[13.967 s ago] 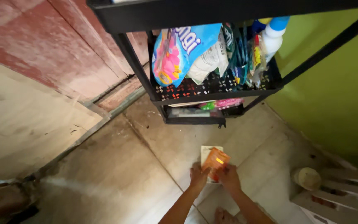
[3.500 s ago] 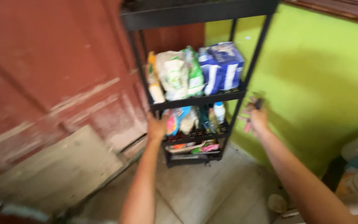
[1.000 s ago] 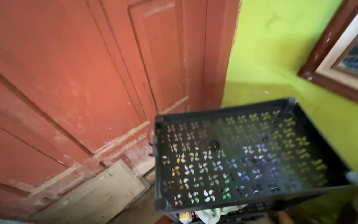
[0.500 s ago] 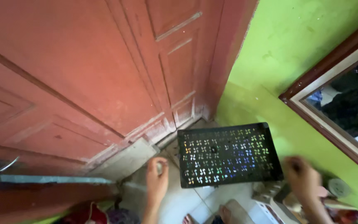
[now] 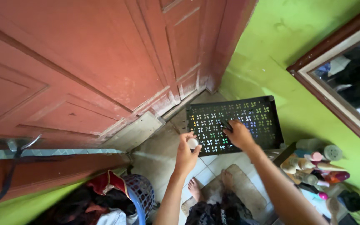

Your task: The person organizes various household items on a black rolling cart and a small white stool. They place packets, bottles, and small containers onto the cart shelves and arrange toiletries and brushes on the stool.

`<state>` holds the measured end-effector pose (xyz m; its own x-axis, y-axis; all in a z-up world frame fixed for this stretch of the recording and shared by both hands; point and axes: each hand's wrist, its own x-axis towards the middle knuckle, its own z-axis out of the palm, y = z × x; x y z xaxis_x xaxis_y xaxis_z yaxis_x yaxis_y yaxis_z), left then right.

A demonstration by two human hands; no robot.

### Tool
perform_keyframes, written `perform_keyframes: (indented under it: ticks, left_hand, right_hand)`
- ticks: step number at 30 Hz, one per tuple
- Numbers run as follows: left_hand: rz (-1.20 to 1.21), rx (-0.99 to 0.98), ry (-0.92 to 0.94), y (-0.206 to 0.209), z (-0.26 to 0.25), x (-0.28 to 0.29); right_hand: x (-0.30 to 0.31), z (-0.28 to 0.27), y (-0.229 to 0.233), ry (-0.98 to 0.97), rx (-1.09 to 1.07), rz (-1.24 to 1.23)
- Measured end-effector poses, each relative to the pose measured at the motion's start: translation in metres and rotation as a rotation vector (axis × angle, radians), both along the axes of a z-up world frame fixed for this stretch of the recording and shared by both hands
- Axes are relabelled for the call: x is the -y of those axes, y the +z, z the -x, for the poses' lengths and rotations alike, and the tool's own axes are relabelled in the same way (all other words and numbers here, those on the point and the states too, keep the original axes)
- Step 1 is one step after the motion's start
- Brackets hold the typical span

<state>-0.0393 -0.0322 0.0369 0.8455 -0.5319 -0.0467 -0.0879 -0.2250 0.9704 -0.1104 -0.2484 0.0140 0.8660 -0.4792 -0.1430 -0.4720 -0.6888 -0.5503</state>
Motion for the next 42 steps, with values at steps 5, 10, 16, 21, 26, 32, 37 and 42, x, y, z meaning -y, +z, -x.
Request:
perform_keyframes:
  ticks: [5, 10, 16, 21, 26, 32, 37, 42]
  left_hand:
    - [0.204, -0.131, -0.052, 0.005, 0.0, 0.009]
    - [0.223, -0.381, -0.132, 0.031, 0.007, 0.027]
    - [0.221, -0.247, -0.184, 0.051, 0.026, 0.053]
    - [0.076, 0.019, -0.312, 0.037, 0.053, 0.096]
    - [-0.096, 0.124, -0.335, 0.008, 0.088, 0.16]
    - [-0.149, 0.219, -0.338, -0.021, 0.109, 0.204]
    - [-0.17, 0.241, -0.31, -0.034, 0.119, 0.221]
    - [-0.207, 0.175, -0.328, -0.052, 0.117, 0.213]
  right_hand:
    - [0.039, 0.048, 0.038, -0.106, -0.44, 0.066]
    - [0.065, 0.08, 0.057, -0.003, -0.551, 0.233]
    - [0.079, 0.096, 0.043, 0.121, -0.513, 0.205]
    - [0.095, 0.112, 0.05, 0.144, -0.263, 0.112]
    - [0.121, 0.137, 0.067, -0.162, -0.052, -0.265]
    - [0.142, 0.163, 0.068, -0.479, 0.06, -0.89]
    - [0.151, 0.175, 0.055, -0.445, 0.048, -0.933]
    - [0.151, 0.18, 0.046, -0.483, 0.085, -1.041]
